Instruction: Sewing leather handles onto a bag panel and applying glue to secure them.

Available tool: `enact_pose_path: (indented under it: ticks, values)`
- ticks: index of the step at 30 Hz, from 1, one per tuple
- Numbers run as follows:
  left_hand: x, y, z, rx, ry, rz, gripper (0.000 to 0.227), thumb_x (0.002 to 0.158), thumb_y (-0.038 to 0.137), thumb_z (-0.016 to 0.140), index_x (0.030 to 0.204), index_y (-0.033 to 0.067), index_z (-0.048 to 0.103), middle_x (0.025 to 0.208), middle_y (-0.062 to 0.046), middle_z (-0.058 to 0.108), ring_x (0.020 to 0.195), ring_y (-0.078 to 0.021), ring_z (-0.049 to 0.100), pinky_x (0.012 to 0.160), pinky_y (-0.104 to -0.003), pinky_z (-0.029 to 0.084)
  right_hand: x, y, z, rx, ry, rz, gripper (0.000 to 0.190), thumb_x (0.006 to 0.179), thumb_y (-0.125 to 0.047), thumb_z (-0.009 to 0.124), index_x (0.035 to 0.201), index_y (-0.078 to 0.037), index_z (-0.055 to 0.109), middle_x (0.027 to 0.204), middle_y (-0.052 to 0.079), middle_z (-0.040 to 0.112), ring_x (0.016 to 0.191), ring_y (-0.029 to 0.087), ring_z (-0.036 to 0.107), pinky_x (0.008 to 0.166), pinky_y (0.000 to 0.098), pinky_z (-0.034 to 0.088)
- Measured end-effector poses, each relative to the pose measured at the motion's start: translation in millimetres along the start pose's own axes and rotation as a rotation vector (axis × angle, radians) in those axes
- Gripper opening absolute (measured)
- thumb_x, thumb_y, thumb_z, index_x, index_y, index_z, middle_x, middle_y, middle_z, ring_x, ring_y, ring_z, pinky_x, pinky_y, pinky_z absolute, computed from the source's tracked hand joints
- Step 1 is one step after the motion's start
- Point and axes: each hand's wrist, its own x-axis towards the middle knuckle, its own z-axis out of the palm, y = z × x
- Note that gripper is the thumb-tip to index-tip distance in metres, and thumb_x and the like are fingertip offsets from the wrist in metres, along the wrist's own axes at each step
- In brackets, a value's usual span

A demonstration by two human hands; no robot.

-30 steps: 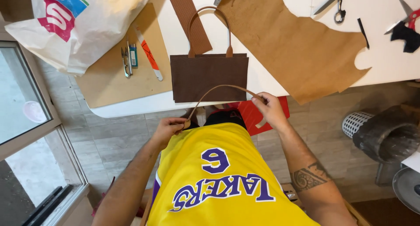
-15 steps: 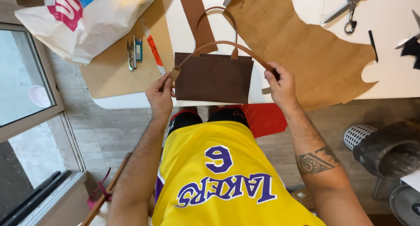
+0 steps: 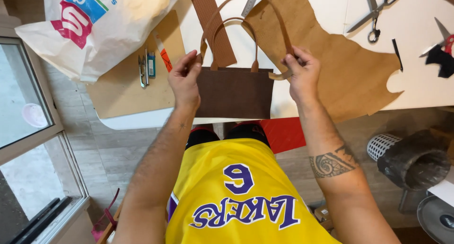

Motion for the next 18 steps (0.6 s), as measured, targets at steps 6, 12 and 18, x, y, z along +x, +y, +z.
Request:
enact_pose_path:
  ticks: [6, 12, 18]
  values:
    - [-32, -103, -16, 0.040, 0.200, -0.393, 0.053, 0.085, -0.021, 0.055, 0.129, 0.0045, 0.070, 0.112, -0.014, 0.062, 0.105, -0.0191, 0.061, 0.098, -0.032, 0.054, -25, 71, 55, -0.407, 0.067, 0.029, 0.013, 0.101, -0.001, 0.056, 0.108, 0.001, 0.066, 0.081, 0.014, 0.071, 0.058, 0.020, 0.072, 0.046, 0.0274, 0.060]
    - [-32, -129, -64, 0.384, 0.161, -0.496, 0.028, 0.089, -0.001, 0.050, 0.093, 0.0157, 0.072, 0.087, 0.002, 0.058, 0.082, -0.0076, 0.054, 0.075, -0.025, 0.046, -7, 144, 3, -0.434, 0.360, 0.138, 0.009, 0.095, -0.012, 0.066, 0.099, -0.007, 0.072, 0.063, 0.002, 0.058, 0.046, 0.009, 0.060, 0.040, 0.0207, 0.044]
    - [-25, -103, -46, 0.064, 0.069, -0.609, 0.011, 0.089, 0.016, 0.052, 0.079, 0.0186, 0.048, 0.065, 0.005, 0.036, 0.055, -0.0089, 0.043, 0.054, -0.024, 0.034, -13, 87, 30, 0.085, 0.251, 0.459, 0.019, 0.100, -0.011, 0.053, 0.111, -0.002, 0.067, 0.071, 0.003, 0.055, 0.053, 0.009, 0.056, 0.048, 0.0213, 0.044]
